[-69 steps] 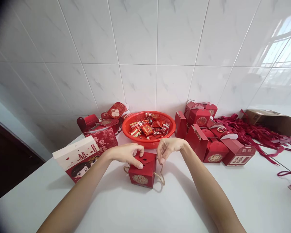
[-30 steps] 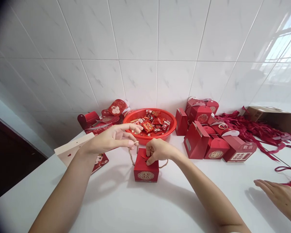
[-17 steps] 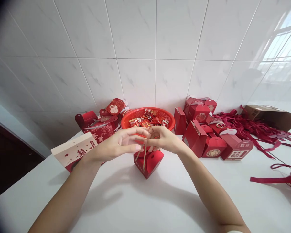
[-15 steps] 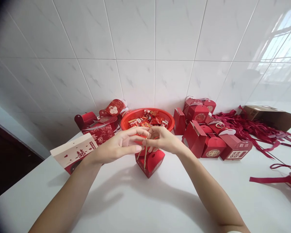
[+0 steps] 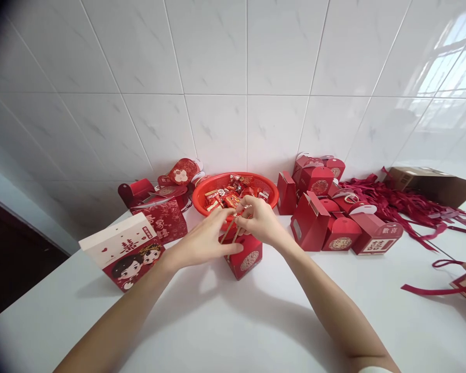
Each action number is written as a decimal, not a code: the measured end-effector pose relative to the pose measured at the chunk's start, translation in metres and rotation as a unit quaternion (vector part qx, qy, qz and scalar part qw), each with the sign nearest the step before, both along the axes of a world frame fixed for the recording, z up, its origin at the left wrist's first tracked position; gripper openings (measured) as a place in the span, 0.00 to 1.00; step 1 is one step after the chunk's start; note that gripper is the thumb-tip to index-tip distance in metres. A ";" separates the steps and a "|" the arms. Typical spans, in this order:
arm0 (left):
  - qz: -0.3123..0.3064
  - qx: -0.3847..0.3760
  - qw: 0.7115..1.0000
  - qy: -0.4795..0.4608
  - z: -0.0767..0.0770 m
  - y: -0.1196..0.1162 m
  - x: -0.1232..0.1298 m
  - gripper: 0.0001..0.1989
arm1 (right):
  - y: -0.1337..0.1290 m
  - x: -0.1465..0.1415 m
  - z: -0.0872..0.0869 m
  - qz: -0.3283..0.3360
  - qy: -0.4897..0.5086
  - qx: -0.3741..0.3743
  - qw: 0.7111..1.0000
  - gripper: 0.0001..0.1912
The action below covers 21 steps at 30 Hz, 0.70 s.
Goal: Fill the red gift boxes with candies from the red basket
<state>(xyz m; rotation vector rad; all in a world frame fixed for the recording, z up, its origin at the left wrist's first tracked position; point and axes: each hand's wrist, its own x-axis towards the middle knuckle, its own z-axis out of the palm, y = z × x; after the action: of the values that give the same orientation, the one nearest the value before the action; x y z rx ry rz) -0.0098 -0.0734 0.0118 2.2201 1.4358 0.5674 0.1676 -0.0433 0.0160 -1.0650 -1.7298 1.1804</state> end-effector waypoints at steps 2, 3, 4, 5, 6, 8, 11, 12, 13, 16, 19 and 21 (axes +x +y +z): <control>-0.001 -0.018 0.998 0.057 -0.009 0.003 0.004 0.21 | 0.001 0.001 0.000 0.004 0.010 -0.007 1.000 0.11; 0.001 -0.019 0.997 0.075 -0.013 0.005 0.005 0.18 | 0.002 0.001 0.000 0.008 0.015 -0.012 1.000 0.11; 0.003 -0.017 0.996 0.086 -0.016 0.007 0.006 0.16 | 0.003 0.002 0.001 0.015 0.020 -0.019 1.000 0.10; 0.005 -0.015 0.996 0.090 -0.018 0.009 0.007 0.14 | 0.003 0.004 0.002 0.024 0.025 -0.026 0.999 0.10; 0.004 -0.013 0.996 0.092 -0.018 0.010 0.008 0.14 | 0.004 0.005 0.003 0.035 0.032 -0.033 0.998 0.10; -0.003 -0.014 0.996 0.093 -0.017 0.011 0.008 0.14 | 0.005 0.008 0.005 0.062 0.049 -0.045 0.996 0.09; -0.014 -0.024 0.996 0.085 -0.013 0.010 0.006 0.15 | 0.007 0.011 0.007 0.102 0.078 -0.065 0.990 0.09; -0.019 -0.032 0.996 0.079 -0.013 0.011 0.005 0.15 | 0.007 0.012 0.007 0.111 0.086 -0.075 0.987 0.09; -0.023 -0.041 0.996 0.074 -0.013 0.012 0.004 0.16 | 0.008 0.012 0.007 0.118 0.095 -0.087 0.985 0.09; -0.036 -0.064 0.995 0.061 -0.017 0.018 -0.001 0.18 | 0.009 0.012 0.005 0.131 0.124 -0.128 0.975 0.12; -0.043 -0.069 0.995 0.051 -0.019 0.024 -0.006 0.16 | 0.011 0.011 0.002 0.144 0.147 -0.164 0.965 0.14; -0.050 -0.070 0.995 0.046 -0.019 0.026 -0.007 0.16 | 0.012 0.010 0.001 0.146 0.153 -0.174 0.962 0.16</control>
<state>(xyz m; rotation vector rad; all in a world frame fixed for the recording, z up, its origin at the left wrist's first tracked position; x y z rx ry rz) -0.0173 -0.0472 -0.0073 2.2170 1.3549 0.3232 0.1780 -0.0308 0.0174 -0.7809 -1.5005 1.7863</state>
